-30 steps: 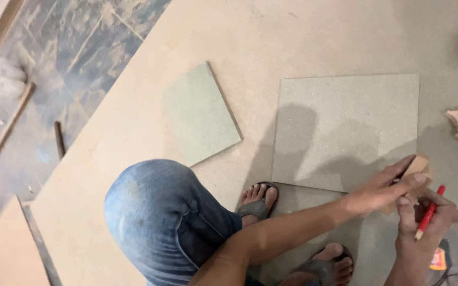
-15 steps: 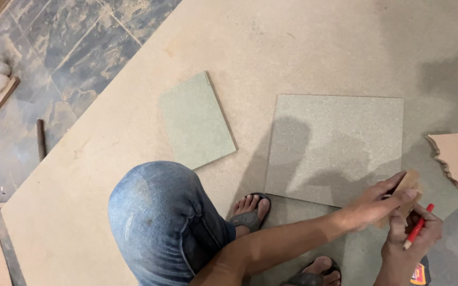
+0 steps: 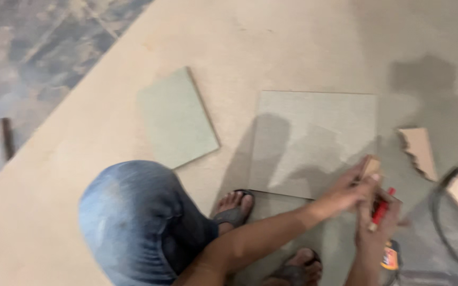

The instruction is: The person measures a large rectangular tile on the floor using a tape measure and marks it with a red pencil. They also use a small wooden block as a guide to draw a straight line on the tile.

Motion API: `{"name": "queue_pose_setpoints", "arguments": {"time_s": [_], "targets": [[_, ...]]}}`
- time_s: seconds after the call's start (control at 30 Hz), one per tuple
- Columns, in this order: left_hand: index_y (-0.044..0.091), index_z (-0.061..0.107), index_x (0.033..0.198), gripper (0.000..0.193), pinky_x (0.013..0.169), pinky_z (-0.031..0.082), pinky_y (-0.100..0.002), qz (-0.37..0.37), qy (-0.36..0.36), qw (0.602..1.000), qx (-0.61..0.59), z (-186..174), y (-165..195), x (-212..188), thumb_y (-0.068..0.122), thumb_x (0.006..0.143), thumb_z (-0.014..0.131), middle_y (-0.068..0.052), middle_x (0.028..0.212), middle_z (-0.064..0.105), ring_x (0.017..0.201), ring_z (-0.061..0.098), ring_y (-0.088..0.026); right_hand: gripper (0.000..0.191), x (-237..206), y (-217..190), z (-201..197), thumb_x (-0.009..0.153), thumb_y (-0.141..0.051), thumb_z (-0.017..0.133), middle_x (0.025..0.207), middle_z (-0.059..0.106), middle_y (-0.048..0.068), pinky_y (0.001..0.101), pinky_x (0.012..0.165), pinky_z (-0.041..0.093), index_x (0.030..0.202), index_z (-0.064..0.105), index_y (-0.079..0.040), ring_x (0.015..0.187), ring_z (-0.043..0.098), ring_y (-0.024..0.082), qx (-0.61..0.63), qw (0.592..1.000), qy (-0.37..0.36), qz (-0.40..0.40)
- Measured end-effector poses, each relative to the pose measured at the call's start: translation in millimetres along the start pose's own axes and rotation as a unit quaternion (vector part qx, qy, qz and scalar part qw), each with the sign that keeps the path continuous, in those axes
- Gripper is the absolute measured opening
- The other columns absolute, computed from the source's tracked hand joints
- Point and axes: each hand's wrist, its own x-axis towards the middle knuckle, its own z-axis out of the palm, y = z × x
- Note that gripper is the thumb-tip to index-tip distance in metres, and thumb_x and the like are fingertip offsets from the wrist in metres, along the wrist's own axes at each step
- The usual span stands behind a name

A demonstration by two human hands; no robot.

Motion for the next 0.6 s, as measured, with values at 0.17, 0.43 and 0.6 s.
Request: {"name": "queue_pose_setpoints", "arguments": {"time_s": [0.17, 0.43, 0.6], "targets": [[0.011, 0.053, 0.146, 0.065, 0.070, 0.051, -0.029, -0.133, 0.026, 0.985, -0.104, -4.5, -0.4, 7.4, 0.054, 0.097, 0.054, -0.003, 0.115, 0.064, 0.092, 0.061, -0.017, 0.043, 23.9, -18.9, -17.0, 0.099, -0.028, 0.067, 0.130, 0.056, 0.007, 0.0326, 0.100, 0.054, 0.135, 0.054, -0.007, 0.119, 0.059, 0.019, -0.010, 0.995, -0.053, -0.082], [0.004, 0.036, 0.152, 0.079, 0.095, 0.053, -0.038, -0.113, 0.011, 0.988, -0.101, -17.7, 55.1, 4.5, 0.061, 0.099, 0.048, -0.012, 0.132, 0.057, 0.116, 0.059, -0.020, 0.080, 71.9, -184.1, -95.5, 0.114, -0.052, 0.065, 0.155, 0.030, 0.015, 0.0415, 0.120, 0.036, 0.160, 0.022, -0.003, 0.138, 0.037, 0.031, -0.228, 0.918, 0.204, -0.251], [0.008, 0.038, 0.152, 0.076, 0.089, 0.054, -0.038, -0.119, 0.006, 0.984, -0.136, -24.1, 38.1, 8.1, 0.060, 0.099, 0.050, -0.013, 0.127, 0.055, 0.111, 0.059, -0.021, 0.104, 81.5, -210.5, -122.8, 0.105, -0.079, 0.052, 0.174, 0.004, 0.021, 0.0504, 0.106, 0.032, 0.173, 0.004, -0.017, 0.133, 0.030, 0.034, -0.599, 0.537, 0.118, -0.583]]}}
